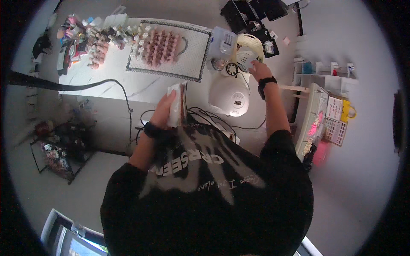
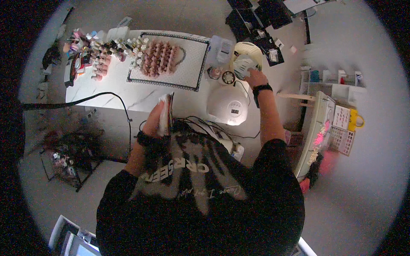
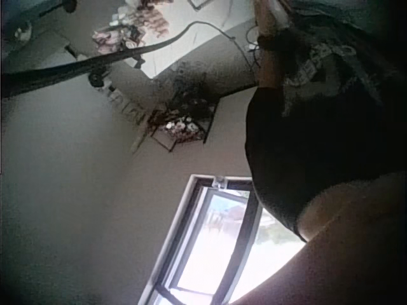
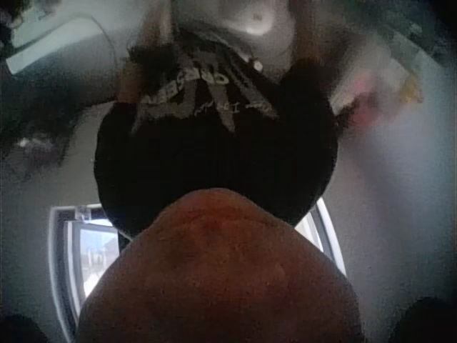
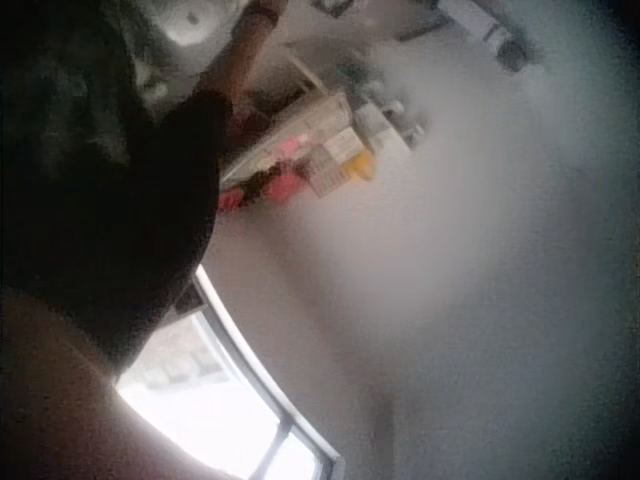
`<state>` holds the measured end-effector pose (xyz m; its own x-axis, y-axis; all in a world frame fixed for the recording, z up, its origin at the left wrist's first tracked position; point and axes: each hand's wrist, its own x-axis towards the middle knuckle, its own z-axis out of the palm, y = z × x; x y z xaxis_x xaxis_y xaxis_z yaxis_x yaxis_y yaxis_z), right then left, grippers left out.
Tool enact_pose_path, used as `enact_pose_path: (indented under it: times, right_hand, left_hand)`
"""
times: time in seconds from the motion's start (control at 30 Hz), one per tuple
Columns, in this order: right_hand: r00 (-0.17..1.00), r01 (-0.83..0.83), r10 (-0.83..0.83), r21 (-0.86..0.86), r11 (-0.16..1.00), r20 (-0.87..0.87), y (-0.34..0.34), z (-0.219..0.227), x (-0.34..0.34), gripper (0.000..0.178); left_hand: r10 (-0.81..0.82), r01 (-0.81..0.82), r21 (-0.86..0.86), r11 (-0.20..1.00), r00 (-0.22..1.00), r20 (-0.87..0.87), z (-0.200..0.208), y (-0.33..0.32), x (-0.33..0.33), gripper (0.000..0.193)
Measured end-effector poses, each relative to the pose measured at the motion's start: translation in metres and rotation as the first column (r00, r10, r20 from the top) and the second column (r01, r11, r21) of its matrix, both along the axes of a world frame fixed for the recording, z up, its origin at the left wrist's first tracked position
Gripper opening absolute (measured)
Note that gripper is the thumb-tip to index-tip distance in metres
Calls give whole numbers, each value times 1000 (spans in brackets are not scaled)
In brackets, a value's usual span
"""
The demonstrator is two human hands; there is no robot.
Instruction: The person repeatedly wipes small white rectangular objects with a white cloth. They pick up each object from a container, wipe it on both sides, and return it to the container. The process is repeated for multiple items in a consistent sequence.
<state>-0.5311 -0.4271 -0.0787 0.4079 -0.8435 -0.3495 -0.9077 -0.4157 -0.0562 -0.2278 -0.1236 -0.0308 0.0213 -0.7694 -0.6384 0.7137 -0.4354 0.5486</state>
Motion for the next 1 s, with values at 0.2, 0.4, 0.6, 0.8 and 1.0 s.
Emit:
enact_pose_path:
  times: [0.2,0.4,0.6,0.8,1.0]
  right_hand:
    - [977,-149,166,131,980,-136,-63,-52,25,55]
    - [969,-174,197,150,973,-150,-75,-80,32,48]
    - [953,-271,288,156,950,-100,-71,-89,27,33]
    - [952,-283,294,130,950,-82,-67,-90,19,25]
    - [977,-210,212,85,974,-13,-64,-73,17,24]
  left_hand:
    - [148,-133,156,979,985,-89,15,-38,-17,39]
    - [210,-188,140,972,965,-156,-21,-47,-30,41]
    - [211,-198,177,964,975,-62,-25,-58,-40,46]
    - [249,-227,136,964,952,-175,-20,-63,-44,39]
    - [311,-294,102,950,897,-313,-17,-63,-53,45]
